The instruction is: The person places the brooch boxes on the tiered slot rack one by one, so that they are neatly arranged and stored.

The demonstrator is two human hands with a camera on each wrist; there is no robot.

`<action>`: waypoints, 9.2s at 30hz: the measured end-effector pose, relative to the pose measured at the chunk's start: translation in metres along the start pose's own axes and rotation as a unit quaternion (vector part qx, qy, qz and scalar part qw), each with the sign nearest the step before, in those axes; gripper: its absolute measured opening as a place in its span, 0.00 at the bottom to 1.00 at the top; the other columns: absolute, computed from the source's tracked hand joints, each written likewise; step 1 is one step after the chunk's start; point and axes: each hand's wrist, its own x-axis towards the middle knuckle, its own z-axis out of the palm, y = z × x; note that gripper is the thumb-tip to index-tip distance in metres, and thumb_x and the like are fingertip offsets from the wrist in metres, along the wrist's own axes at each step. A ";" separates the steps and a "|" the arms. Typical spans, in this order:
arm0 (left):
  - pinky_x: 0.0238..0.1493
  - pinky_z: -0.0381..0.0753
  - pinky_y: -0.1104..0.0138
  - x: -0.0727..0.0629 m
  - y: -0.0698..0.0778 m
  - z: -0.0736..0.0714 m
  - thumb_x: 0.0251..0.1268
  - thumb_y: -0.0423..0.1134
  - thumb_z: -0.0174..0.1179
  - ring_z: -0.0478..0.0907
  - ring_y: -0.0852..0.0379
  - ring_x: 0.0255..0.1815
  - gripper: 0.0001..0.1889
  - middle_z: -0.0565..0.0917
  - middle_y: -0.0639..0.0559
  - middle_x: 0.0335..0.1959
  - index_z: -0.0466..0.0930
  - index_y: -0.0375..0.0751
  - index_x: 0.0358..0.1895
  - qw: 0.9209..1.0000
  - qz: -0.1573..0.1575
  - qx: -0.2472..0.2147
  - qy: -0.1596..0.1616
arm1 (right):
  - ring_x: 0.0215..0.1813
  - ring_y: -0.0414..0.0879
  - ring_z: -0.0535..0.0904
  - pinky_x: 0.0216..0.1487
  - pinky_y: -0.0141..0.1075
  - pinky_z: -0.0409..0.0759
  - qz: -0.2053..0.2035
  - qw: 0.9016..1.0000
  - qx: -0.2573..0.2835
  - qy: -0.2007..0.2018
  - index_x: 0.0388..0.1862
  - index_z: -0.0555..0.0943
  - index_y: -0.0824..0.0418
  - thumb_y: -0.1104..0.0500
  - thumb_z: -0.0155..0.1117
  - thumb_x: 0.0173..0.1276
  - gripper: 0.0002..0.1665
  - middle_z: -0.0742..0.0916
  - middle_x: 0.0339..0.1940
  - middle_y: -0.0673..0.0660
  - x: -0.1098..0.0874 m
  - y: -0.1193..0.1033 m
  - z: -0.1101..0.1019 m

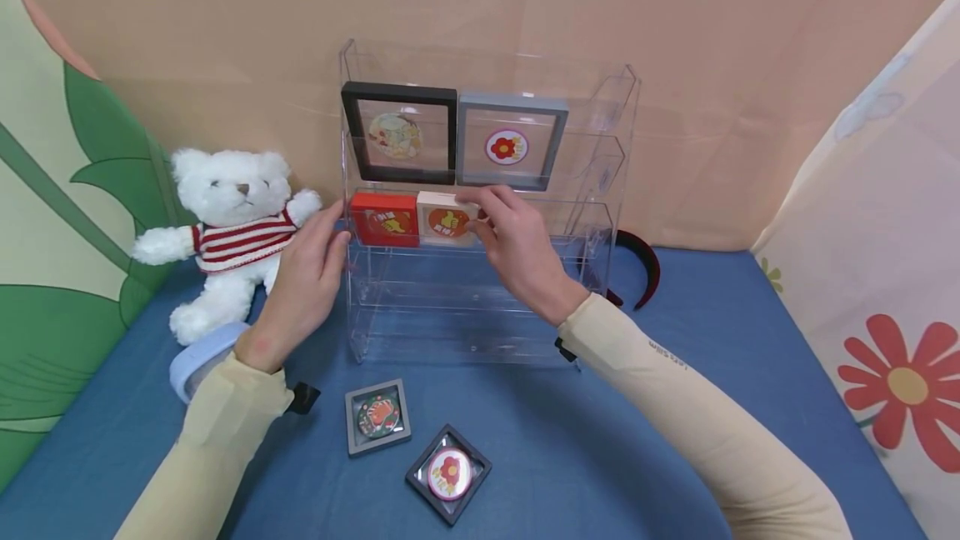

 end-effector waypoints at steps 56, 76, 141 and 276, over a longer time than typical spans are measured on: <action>0.66 0.72 0.46 -0.001 0.001 0.001 0.79 0.31 0.50 0.71 0.42 0.66 0.26 0.71 0.36 0.68 0.60 0.29 0.75 1.000 0.007 0.005 0.004 | 0.52 0.51 0.82 0.47 0.43 0.86 -0.025 1.000 -0.017 -0.003 0.62 0.80 0.61 0.67 0.74 0.63 0.27 0.83 0.59 0.59 -0.005 0.002 -0.006; 0.66 0.72 0.45 -0.001 0.000 0.000 0.79 0.32 0.50 0.70 0.42 0.67 0.27 0.71 0.36 0.69 0.60 0.31 0.76 1.000 -0.001 0.004 0.000 | 0.65 0.52 0.75 0.59 0.50 0.81 -0.051 0.998 -0.038 0.004 0.63 0.80 0.63 0.61 0.78 0.61 0.31 0.80 0.63 0.59 -0.027 -0.006 -0.019; 0.65 0.73 0.46 -0.001 0.000 0.001 0.79 0.31 0.51 0.71 0.43 0.66 0.27 0.72 0.38 0.67 0.60 0.33 0.77 1.000 0.004 -0.002 0.001 | 0.68 0.41 0.70 0.65 0.42 0.76 -0.019 0.907 0.044 -0.419 0.74 0.70 0.51 0.42 0.70 0.68 0.39 0.73 0.70 0.49 -0.135 -0.027 0.007; 0.66 0.72 0.46 -0.002 0.001 0.001 0.79 0.31 0.50 0.70 0.43 0.66 0.28 0.71 0.37 0.68 0.58 0.34 0.78 1.000 -0.004 -0.001 -0.001 | 0.47 0.34 0.80 0.46 0.27 0.82 -0.043 0.910 0.205 -0.357 0.62 0.80 0.49 0.54 0.72 0.67 0.25 0.83 0.54 0.44 -0.133 -0.020 -0.010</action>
